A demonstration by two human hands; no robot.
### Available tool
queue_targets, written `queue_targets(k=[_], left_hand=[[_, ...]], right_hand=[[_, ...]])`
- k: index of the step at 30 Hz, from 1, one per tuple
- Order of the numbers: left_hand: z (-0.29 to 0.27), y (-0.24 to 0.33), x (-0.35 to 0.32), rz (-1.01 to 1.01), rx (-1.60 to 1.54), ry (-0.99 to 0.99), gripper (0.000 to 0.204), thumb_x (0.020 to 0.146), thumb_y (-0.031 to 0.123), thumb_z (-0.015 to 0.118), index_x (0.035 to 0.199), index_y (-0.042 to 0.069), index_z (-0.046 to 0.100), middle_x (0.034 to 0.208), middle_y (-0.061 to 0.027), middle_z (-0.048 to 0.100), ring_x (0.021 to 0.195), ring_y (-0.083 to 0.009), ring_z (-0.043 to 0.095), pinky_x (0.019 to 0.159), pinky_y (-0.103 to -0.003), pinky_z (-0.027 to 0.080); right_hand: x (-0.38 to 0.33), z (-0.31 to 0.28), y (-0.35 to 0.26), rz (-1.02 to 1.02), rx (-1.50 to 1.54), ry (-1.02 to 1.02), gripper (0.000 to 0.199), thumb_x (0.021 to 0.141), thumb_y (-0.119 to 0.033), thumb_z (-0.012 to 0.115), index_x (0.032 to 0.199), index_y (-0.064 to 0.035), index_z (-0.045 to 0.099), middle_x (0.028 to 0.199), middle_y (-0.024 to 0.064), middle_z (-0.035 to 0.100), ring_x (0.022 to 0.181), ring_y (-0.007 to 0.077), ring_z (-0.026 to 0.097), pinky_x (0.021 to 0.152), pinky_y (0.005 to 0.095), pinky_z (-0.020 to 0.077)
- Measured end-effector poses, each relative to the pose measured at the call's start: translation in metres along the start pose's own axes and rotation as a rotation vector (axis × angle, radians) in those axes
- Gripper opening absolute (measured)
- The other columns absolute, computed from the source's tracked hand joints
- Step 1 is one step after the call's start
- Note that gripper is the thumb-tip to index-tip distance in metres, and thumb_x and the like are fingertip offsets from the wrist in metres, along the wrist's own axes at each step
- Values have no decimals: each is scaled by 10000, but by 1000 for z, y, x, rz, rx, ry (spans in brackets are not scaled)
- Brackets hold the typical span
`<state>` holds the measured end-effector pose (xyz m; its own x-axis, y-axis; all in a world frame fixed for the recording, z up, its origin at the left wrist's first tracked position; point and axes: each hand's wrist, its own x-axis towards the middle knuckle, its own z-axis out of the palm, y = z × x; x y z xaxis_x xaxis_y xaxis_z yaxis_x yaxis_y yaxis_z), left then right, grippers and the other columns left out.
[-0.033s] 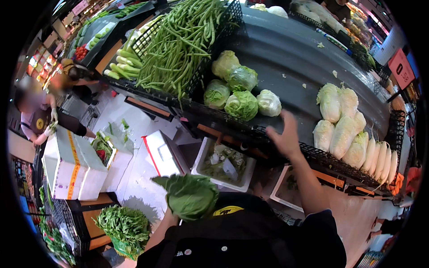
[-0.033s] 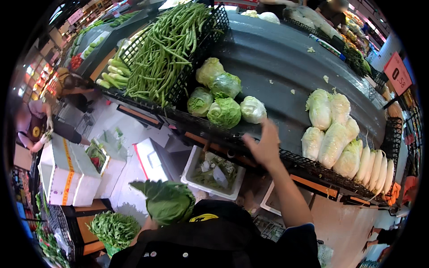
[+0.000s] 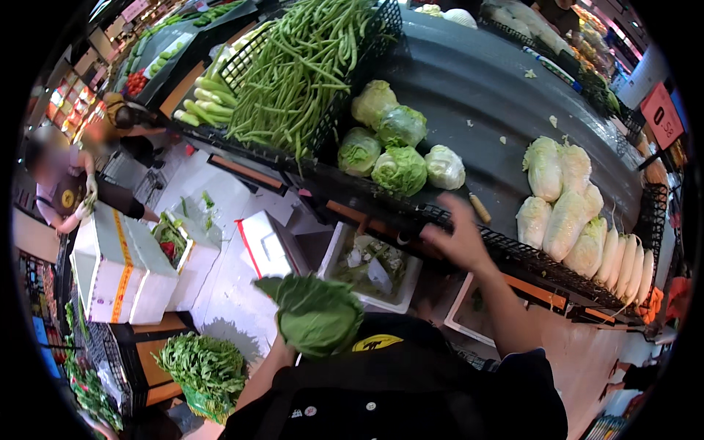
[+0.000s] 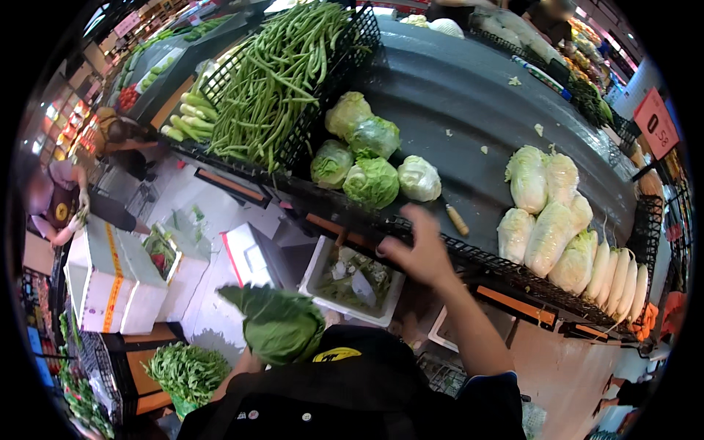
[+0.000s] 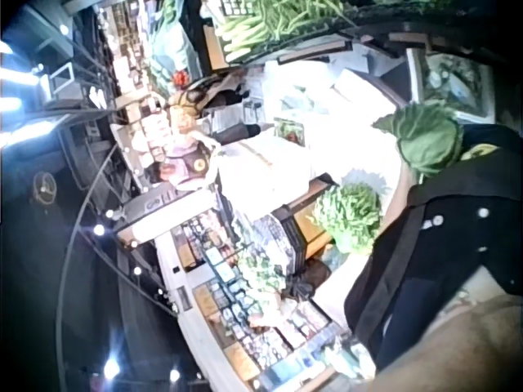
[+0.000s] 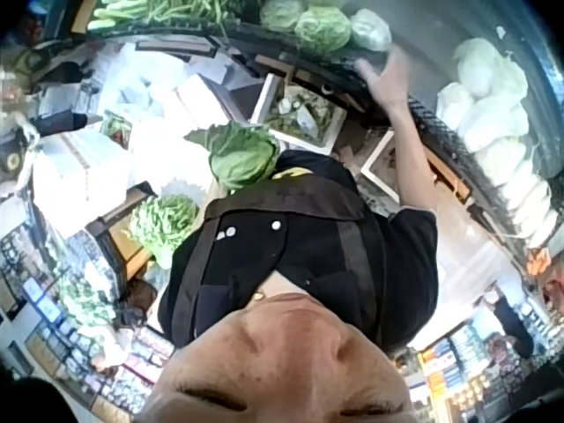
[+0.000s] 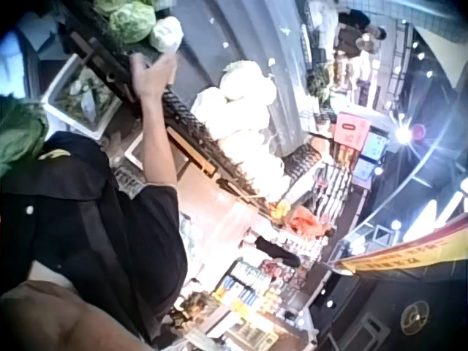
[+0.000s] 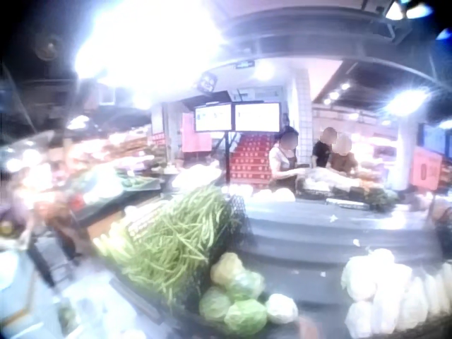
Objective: The person removes cabbage from protective netting and places it on a produce display rack, using a knife to trim away loose outer leaves and then applying tape to the cabbage.
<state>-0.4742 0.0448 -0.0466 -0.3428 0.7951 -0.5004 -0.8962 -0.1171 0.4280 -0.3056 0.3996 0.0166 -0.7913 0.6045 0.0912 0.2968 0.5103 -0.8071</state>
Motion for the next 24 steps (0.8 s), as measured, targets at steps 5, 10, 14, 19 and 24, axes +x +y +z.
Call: queue_targets(k=[5, 10, 14, 19, 24], left_hand=[[29, -8, 49, -131, 135, 39, 574, 950, 382, 411, 1362, -17, 416, 1321, -232, 491, 1160, -370, 540, 998, -483, 450], [55, -23, 62, -169, 110, -271, 714, 933, 576, 425, 1390, 28, 401, 1344, -161, 502, 1209, -275, 522, 1035, -423, 407], [78, -20, 74, -390, 116, -405, 775, 918, 629, 385, 1392, 15, 395, 1368, -163, 484, 1222, -280, 510, 1054, -426, 380], [120, -28, 74, -246, 438, -367, 673, 954, 499, 402, 1418, 17, 329, 1357, -178, 484, 1221, -274, 514, 1020, -396, 426], [156, -36, 73, -332, 502, -297, 640, 933, 533, 438, 1348, 47, 459, 1262, -147, 564, 1108, -244, 587, 944, -372, 482]], right_hand=[[-61, 57, -70, 108, 561, -573, 893, 738, -361, 805, 1416, -27, 329, 1419, 163, 387, 1297, 250, 386, 1075, 372, 322], [-66, 50, -77, 393, 838, -92, 197, 942, -133, 586, 1059, 19, 630, 920, 66, 683, 819, 133, 644, 675, 278, 520], [-78, 25, -83, 276, 774, 141, 159, 928, -113, 602, 977, 31, 648, 842, 35, 662, 739, 128, 642, 606, 266, 516], [-77, 5, -72, -22, 539, 39, 688, 704, -139, 832, 1283, -40, 474, 1131, 37, 573, 1078, 177, 553, 911, 334, 459], [-95, -4, -52, 46, 559, -247, 910, 630, -124, 883, 1391, -60, 388, 1289, 70, 512, 1185, 184, 494, 1021, 346, 387]])
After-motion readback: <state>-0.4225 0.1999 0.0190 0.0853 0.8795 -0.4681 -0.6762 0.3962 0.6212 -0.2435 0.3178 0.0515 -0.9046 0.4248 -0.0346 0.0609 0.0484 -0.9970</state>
